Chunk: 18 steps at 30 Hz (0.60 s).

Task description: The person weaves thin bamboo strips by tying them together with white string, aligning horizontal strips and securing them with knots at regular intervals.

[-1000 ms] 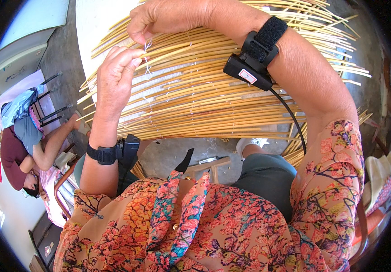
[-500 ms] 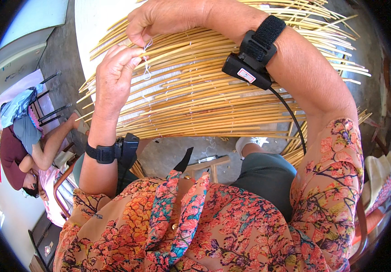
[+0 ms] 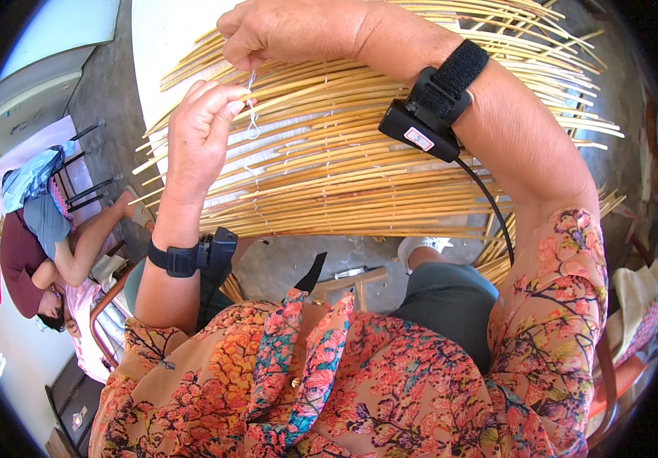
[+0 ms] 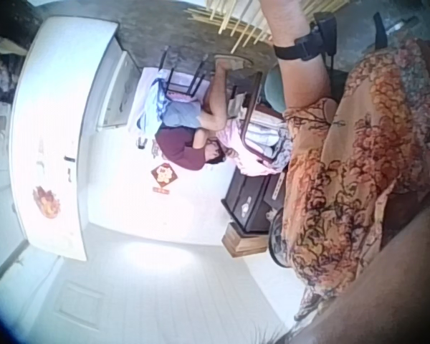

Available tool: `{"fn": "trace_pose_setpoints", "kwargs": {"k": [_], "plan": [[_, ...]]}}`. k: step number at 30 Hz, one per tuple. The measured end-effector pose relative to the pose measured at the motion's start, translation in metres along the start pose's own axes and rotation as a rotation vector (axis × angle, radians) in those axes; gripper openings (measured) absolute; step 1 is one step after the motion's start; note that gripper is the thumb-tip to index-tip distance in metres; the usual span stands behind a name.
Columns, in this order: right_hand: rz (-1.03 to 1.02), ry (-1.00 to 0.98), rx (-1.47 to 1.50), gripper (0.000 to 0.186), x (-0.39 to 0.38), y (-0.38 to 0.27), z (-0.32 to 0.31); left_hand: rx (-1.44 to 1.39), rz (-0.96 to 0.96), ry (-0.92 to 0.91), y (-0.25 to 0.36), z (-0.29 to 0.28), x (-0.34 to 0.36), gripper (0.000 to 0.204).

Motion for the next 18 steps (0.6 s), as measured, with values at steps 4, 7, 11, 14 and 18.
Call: {"fn": "trace_pose_setpoints", "kwargs": {"k": [4,7,11,14,18], "plan": [[-0.076,-0.041,0.070,0.010,0.001,0.003,0.006,0.002,0.031,0.013,0.002,0.001,0.000,0.009],[-0.339,-0.071,0.018,0.009,0.002,-0.011,0.017,-0.004,0.034,0.020,0.005,-0.002,0.001,0.009],[-0.407,-0.099,-0.039,0.011,0.003,-0.019,0.021,-0.053,0.015,0.021,0.001,-0.004,-0.001,0.008],[-0.231,-0.050,-0.074,0.011,-0.004,-0.027,-0.002,-0.063,-0.024,0.004,-0.006,-0.002,0.000,0.008],[-0.416,0.035,-0.756,0.005,-0.012,-0.054,-0.023,-0.134,-0.132,-0.039,-0.018,0.002,0.004,0.009]]}}
Point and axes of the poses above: each hand's wrist, its own x-axis towards the middle knuckle, its own z-axis out of the palm, y = z × x, the point moved 9 cm from there along x, towards the middle knuckle, and after that the axes turned 13 degrees about -z, right-handed, at the moved point
